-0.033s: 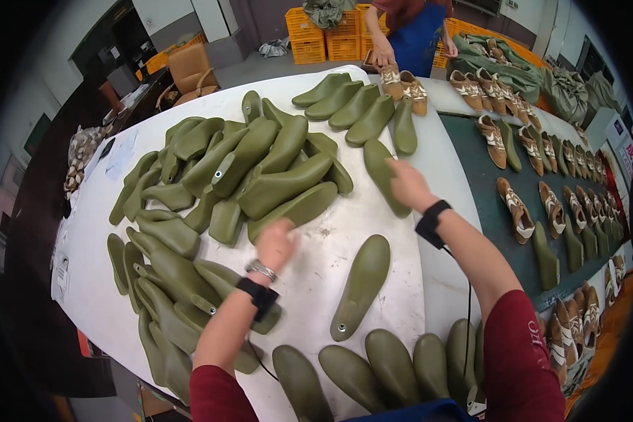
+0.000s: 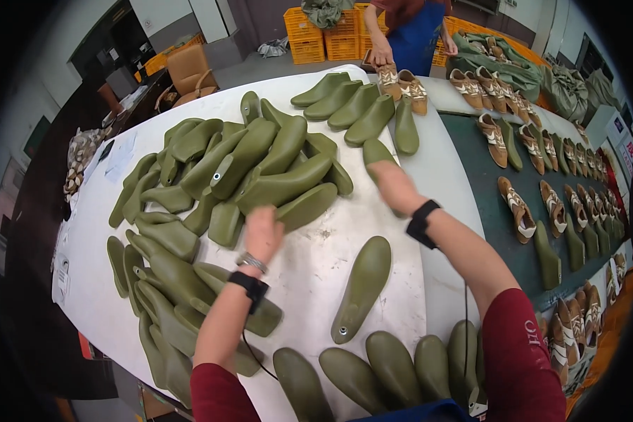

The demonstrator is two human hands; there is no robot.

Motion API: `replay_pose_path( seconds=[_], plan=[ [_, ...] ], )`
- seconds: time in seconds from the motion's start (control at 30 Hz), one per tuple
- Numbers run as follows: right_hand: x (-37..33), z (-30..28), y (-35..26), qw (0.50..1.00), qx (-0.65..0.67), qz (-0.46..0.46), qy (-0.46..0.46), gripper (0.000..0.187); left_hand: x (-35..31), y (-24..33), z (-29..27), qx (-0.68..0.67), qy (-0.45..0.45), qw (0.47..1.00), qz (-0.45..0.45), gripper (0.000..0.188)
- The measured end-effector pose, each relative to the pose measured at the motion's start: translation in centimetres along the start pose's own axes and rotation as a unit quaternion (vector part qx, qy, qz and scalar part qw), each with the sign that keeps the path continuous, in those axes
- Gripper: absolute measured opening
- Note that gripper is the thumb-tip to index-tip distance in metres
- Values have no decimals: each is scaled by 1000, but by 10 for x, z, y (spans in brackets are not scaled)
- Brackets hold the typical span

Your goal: Organizing and stacking green shoe lasts and finished brown shoes onto a production table in a shoe factory.

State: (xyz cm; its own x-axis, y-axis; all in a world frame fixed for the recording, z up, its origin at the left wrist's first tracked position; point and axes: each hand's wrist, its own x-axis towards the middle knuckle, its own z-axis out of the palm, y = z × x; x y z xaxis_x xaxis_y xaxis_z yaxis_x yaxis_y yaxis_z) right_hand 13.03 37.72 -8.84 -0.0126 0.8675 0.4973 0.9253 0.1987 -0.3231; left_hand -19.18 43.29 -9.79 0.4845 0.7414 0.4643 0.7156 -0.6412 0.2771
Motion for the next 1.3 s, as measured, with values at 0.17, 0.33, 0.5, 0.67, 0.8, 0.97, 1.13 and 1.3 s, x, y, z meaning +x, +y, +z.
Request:
replay_pose_path(
  seconds=[0.17, 0.33, 0.5, 0.67, 0.8, 0.97, 1.13, 1.3],
  plan=[
    [26, 81, -69, 985, -16, -132, -106, 36, 64, -31, 4, -5, 64, 998, 12, 40],
    [23, 61, -105, 912, -70, -53, -402, 36, 75, -46, 8, 124, -57, 990, -37, 58],
    [-21, 47, -108, 920, 56, -30, -387, 39, 75, -28, -10, 123, -183, 971, -93, 64],
    [-33, -18, -90, 863, 199, 74, -459, 50, 85, -2, 5, -222, -193, 910, -291, 54],
    [-81, -82, -67, 760, 407, 208, -463, 53, 125, 36, 22, -616, -104, 687, -371, 51],
    [-125, -156, -49, 725, 442, 354, -391, 47, 157, 9, 55, -365, 54, 895, -251, 41],
    [-178, -197, -27, 717, 403, 457, -338, 42, 129, -46, 54, 76, -71, 957, -270, 50],
    [-222, -207, -19, 671, 449, 517, -284, 39, 126, -46, 37, 69, -103, 968, -220, 51]
  ],
)
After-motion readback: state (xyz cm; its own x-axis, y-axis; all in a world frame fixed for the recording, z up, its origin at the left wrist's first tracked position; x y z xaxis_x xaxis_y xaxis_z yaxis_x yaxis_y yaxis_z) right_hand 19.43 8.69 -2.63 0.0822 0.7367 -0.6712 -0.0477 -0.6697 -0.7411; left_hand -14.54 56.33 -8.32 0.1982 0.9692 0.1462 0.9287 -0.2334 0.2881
